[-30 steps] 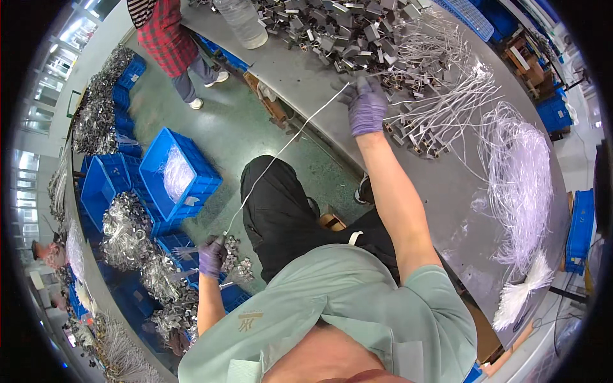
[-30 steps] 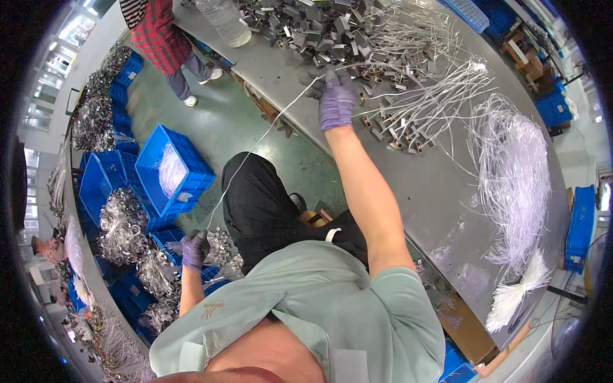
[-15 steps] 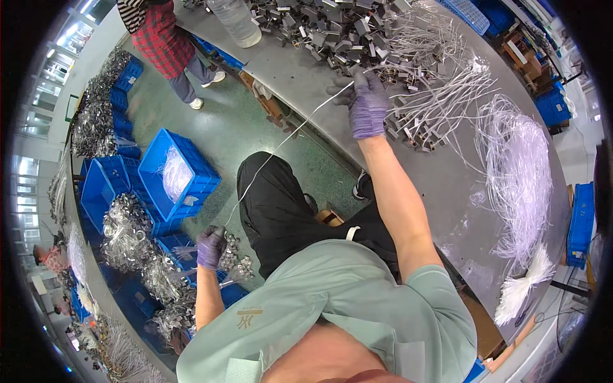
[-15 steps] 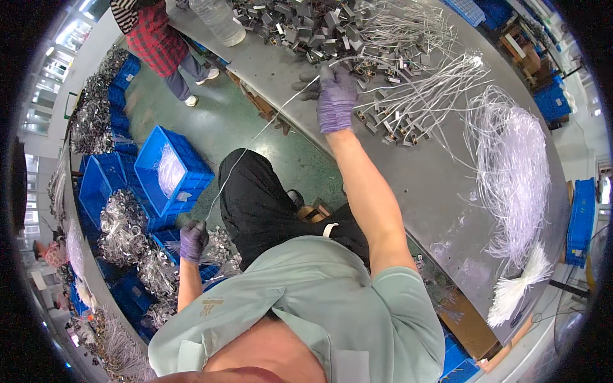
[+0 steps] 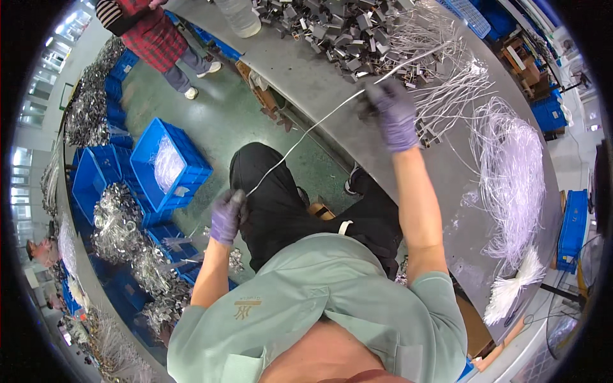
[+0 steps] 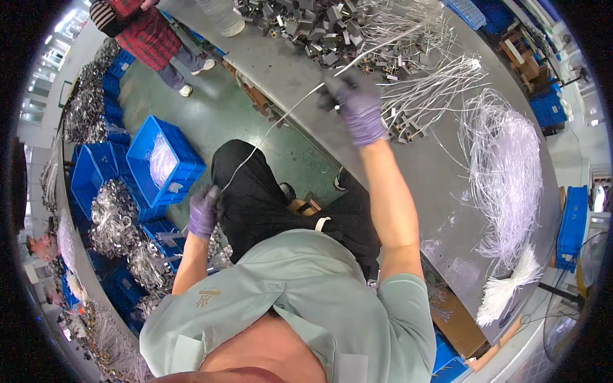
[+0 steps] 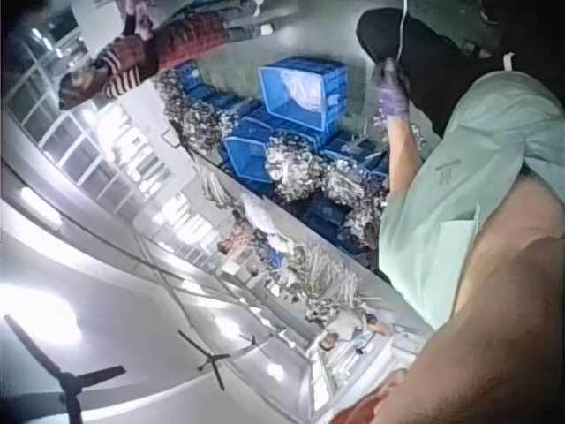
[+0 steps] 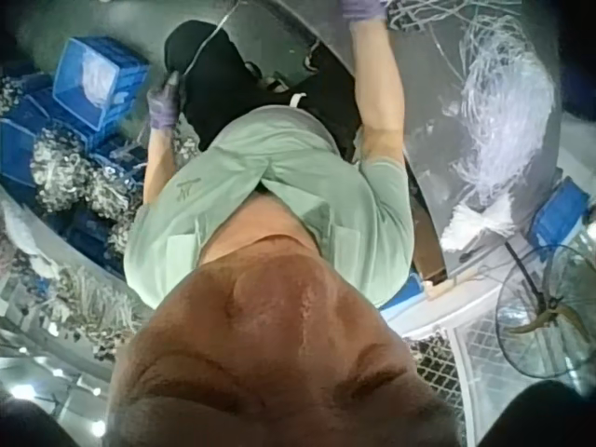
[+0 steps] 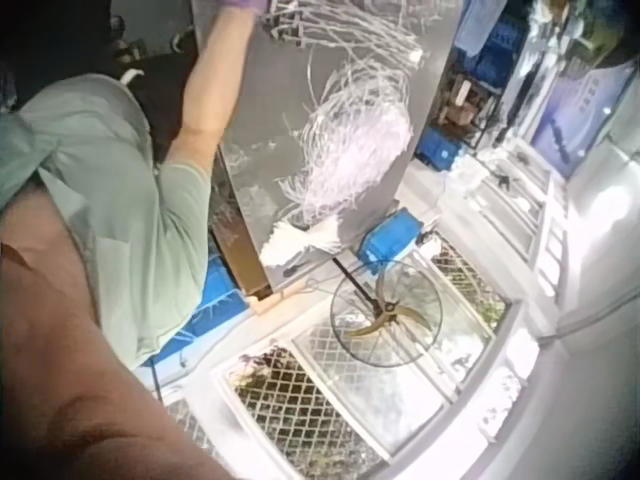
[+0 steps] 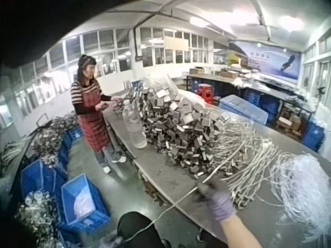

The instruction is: The person is sorting and bundling thin white wires at an electronics assembly station.

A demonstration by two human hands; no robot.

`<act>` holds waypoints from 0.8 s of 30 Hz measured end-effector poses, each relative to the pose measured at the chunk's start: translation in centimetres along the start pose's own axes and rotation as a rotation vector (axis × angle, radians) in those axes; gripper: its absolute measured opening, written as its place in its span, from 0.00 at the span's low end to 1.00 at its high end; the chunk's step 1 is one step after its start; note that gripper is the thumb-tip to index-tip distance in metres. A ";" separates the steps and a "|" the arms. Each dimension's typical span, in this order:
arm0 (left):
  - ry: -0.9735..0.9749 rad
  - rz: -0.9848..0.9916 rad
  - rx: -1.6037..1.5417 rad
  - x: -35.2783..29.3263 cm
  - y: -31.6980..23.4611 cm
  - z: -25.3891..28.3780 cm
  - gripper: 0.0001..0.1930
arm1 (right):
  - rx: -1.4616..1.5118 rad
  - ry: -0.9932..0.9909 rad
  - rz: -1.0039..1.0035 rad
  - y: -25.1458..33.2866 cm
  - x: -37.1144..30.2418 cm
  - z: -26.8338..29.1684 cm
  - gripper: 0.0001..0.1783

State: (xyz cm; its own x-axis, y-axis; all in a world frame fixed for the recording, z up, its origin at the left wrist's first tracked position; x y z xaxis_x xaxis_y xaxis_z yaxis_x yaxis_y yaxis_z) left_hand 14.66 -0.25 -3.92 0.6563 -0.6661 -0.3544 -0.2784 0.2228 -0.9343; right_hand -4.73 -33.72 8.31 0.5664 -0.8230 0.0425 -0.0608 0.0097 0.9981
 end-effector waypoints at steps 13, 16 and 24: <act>0.287 -0.003 -0.270 3.4 -4.6 -13.8 0.17 | -0.158 0.264 -0.155 -5.2 -7.0 -8.3 0.15; 0.349 -0.023 -0.313 3.9 -4.5 -15.0 0.22 | -0.289 0.266 -0.162 -5.1 -6.5 -7.0 0.14; 0.400 -0.009 -0.179 4.7 -5.3 -19.5 0.21 | -0.269 0.059 -0.163 -2.8 -4.5 -1.5 0.13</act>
State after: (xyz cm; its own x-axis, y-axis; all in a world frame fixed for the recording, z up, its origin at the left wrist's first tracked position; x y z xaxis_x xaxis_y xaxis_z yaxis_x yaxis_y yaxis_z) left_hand 5.55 -18.43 0.16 0.3456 -0.8985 -0.2706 -0.4147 0.1125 -0.9030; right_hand -5.89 -29.26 5.40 0.5977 -0.7921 -0.1239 0.2493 0.0368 0.9677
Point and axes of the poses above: each hand's wrist, its own x-axis towards the middle knuckle, its own z-axis out of the back of the hand, y = z × x, the point moved 10 cm from there along x, towards the middle knuckle, and after that the axes turned 10 degrees about -x, right-handed, at the moved point
